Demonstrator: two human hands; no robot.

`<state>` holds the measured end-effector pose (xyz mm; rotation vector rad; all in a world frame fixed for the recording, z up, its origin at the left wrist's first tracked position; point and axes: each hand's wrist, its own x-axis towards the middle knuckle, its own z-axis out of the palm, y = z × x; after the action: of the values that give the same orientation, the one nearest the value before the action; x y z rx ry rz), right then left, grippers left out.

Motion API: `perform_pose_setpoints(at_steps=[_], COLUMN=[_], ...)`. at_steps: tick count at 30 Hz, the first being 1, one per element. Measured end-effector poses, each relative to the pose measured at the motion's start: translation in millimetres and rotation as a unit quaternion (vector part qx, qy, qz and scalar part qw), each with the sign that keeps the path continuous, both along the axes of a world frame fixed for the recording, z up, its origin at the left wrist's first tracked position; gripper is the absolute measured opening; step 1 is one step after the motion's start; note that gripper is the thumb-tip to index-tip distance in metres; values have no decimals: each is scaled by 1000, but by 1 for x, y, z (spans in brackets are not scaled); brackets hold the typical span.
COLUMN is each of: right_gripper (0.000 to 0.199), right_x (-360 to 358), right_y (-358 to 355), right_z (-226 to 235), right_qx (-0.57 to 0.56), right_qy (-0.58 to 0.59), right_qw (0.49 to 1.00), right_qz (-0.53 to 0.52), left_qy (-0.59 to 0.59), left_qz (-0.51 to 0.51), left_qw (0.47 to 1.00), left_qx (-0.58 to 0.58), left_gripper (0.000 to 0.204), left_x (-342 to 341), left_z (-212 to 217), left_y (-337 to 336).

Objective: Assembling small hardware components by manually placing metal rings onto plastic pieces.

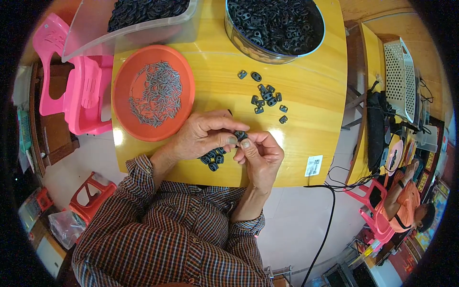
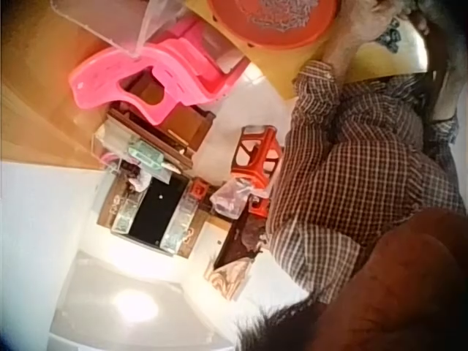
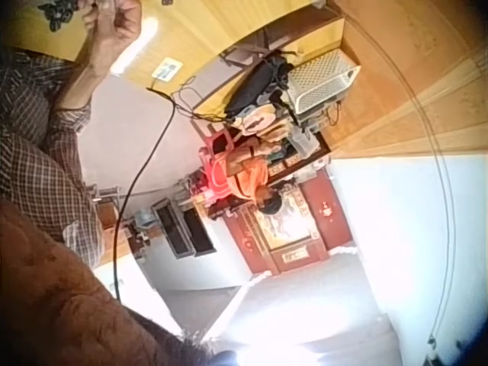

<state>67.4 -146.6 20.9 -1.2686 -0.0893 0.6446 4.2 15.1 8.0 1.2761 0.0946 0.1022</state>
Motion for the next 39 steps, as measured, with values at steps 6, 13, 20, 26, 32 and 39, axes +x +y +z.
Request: perform_pose_setpoints(at_steps=[6,13,20,26,32,39], right_gripper=[10,8,8,6,10,8], right_x=[4,8,6,2,-5,-15], right_y=[-5,-11,-8,-4,7,6], right_z=[-3,-4,4,4,7,0], right_qx=[23,7,0,-19,-9,-153], right_qy=[5,23,42,26,-5,-165], right_qw=[999,998,998,999,1000,968], right_qz=[29,51,43,31,-5,-107], left_qy=[-4,14,2,9,-39,-39], left_qz=[-16,-29,-33,-22,44,112], left_qw=[1000,999,999,1000,988,932], left_qx=[9,5,7,18,142,343], left_gripper=[30,29,27,24,28,24], left_x=[0,-1,-3,-2,-5,-27], left_z=[1,0,2,3,4,18], left_y=[1,0,-1,-2,3,5])
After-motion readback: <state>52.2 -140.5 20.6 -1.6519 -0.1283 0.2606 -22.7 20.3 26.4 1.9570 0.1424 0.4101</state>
